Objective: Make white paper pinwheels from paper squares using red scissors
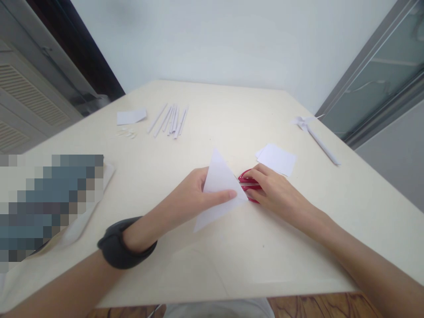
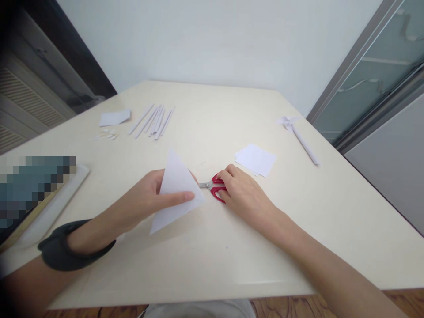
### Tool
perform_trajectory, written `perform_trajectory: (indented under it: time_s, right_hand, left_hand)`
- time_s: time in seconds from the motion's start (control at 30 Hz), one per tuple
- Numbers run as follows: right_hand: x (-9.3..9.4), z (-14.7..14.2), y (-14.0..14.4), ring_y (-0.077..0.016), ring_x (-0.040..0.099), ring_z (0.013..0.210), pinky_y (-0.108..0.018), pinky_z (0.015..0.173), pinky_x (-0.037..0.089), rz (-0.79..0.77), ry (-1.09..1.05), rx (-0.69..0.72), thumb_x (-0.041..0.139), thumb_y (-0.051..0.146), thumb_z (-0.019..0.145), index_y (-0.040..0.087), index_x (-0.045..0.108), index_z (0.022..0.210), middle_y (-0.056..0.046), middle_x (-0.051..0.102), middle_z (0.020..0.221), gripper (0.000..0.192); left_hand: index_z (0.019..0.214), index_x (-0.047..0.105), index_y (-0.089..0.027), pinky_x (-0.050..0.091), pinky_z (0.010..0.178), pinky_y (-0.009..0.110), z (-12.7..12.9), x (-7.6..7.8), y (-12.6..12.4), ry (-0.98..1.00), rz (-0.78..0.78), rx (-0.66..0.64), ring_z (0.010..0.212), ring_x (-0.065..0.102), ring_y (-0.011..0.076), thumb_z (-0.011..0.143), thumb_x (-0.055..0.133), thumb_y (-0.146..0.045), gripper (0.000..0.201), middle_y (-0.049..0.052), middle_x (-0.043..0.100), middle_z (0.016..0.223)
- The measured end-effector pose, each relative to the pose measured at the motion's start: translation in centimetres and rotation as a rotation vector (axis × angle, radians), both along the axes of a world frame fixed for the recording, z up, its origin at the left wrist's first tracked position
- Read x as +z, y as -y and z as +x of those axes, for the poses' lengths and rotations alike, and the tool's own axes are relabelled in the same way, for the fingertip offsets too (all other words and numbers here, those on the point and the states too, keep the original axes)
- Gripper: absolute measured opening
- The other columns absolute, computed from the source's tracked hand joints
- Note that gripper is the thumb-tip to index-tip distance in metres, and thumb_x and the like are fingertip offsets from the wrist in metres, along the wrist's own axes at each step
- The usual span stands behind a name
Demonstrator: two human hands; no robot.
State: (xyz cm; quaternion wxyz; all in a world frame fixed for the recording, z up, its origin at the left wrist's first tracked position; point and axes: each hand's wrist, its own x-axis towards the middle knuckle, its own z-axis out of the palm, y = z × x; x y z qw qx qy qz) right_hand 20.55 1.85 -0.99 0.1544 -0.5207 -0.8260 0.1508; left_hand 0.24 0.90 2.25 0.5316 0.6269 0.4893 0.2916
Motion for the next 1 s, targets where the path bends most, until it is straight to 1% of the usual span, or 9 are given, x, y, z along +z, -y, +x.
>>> perform_trajectory:
  time_s: [0.2, 0.3, 0.37, 0.43, 0.57, 0.67, 0.77, 0.87, 1.0]
  right_hand:
    - [1.4, -0.2, 0.3, -0.0157, 0.055, 0.083, -0.028, 0.071, 0.04, -0.046, -0.199, 0.035, 0.043, 0.027, 0.091, 0.021, 0.063, 0.09, -0.005, 0.058, 0.099, 0.021]
    - [2.6, -0.3, 0.6, -0.0125, 0.053, 0.074, -0.025, 0.065, 0.039, -0.238, -0.359, 0.122, 0.039, 0.033, 0.093, 0.02, 0.059, 0.08, -0.001, 0.059, 0.085, 0.028]
    - [3.0, -0.4, 0.7, -0.0118, 0.053, 0.074, -0.023, 0.064, 0.039, -0.391, -0.456, 0.179, 0.043, 0.035, 0.091, 0.019, 0.057, 0.079, 0.0, 0.058, 0.083, 0.024]
    - [3.1, -0.5, 0.8, -0.0117, 0.054, 0.076, -0.022, 0.065, 0.039, -0.473, -0.508, 0.197, 0.05, 0.035, 0.088, 0.018, 0.056, 0.077, 0.0, 0.057, 0.084, 0.02]
    - [2.7, -0.4, 0.8, -0.0109, 0.053, 0.071, -0.022, 0.064, 0.038, -0.52, -0.538, 0.184, 0.056, 0.033, 0.084, 0.017, 0.051, 0.07, 0.001, 0.053, 0.076, 0.021]
    - [2.5, -0.3, 0.7, -0.0112, 0.053, 0.068, -0.023, 0.063, 0.038, -0.564, -0.582, 0.167, 0.058, 0.034, 0.082, 0.018, 0.051, 0.07, 0.001, 0.053, 0.074, 0.021]
    - [2.4, -0.2, 0.7, -0.0115, 0.051, 0.067, -0.024, 0.062, 0.038, -0.586, -0.638, 0.15, 0.059, 0.035, 0.081, 0.017, 0.051, 0.068, 0.0, 0.054, 0.073, 0.023]
    - [2.2, -0.2, 0.6, -0.0106, 0.048, 0.065, -0.023, 0.059, 0.035, -0.59, -0.683, 0.131, 0.059, 0.035, 0.081, 0.018, 0.05, 0.067, 0.001, 0.053, 0.071, 0.024]
    - [2.2, -0.3, 0.7, -0.0088, 0.041, 0.056, -0.022, 0.052, 0.029, -0.556, -0.701, 0.046, 0.058, 0.036, 0.082, 0.019, 0.048, 0.067, 0.004, 0.046, 0.063, 0.025]
  left_hand:
    - [0.088, 0.065, -0.018, 0.05, 0.056, 0.025, -0.2, -0.4, -0.2, -0.022, 0.045, -0.028, 0.069, 0.064, 0.0194, 0.073, 0.065, -0.041, 0.027, 0.003, 0.07, 0.081]
    - [0.088, 0.065, -0.019, 0.049, 0.055, 0.025, -0.2, -0.6, -0.3, -0.011, 0.048, -0.041, 0.069, 0.064, 0.0186, 0.073, 0.065, -0.04, 0.026, 0.002, 0.07, 0.082]
    - [0.087, 0.065, -0.019, 0.047, 0.052, 0.022, -0.2, -0.7, -0.3, -0.002, 0.037, -0.058, 0.065, 0.062, 0.0164, 0.073, 0.065, -0.039, 0.024, 0.001, 0.069, 0.078]
    - [0.085, 0.065, -0.019, 0.044, 0.048, 0.021, -0.1, -0.7, -0.3, -0.005, 0.03, -0.064, 0.06, 0.059, 0.0142, 0.074, 0.064, -0.038, 0.022, -0.001, 0.067, 0.074]
    - [0.086, 0.062, -0.019, 0.041, 0.045, 0.02, -0.1, -0.9, -0.3, -0.02, 0.039, -0.033, 0.059, 0.057, 0.014, 0.072, 0.065, -0.038, 0.024, -0.001, 0.064, 0.071]
    - [0.093, 0.059, -0.019, 0.045, 0.051, 0.022, -0.2, -0.7, -0.4, 0.018, 0.001, -0.079, 0.065, 0.06, 0.016, 0.073, 0.066, -0.034, 0.026, 0.0, 0.065, 0.077]
    - [0.101, 0.053, -0.019, 0.049, 0.059, 0.026, -0.3, -0.6, -0.6, 0.111, -0.059, -0.119, 0.073, 0.063, 0.0181, 0.073, 0.065, -0.03, 0.032, 0.002, 0.065, 0.086]
    - [0.115, 0.042, -0.022, 0.05, 0.062, 0.027, -0.4, -0.5, -0.7, 0.18, -0.09, -0.105, 0.078, 0.065, 0.019, 0.077, 0.062, -0.031, 0.044, 0.006, 0.064, 0.099]
    - [0.13, 0.03, -0.025, 0.05, 0.058, 0.028, -0.1, -0.5, -0.6, 0.101, -0.038, -0.068, 0.075, 0.064, 0.0171, 0.078, 0.06, -0.035, 0.061, 0.01, 0.055, 0.117]
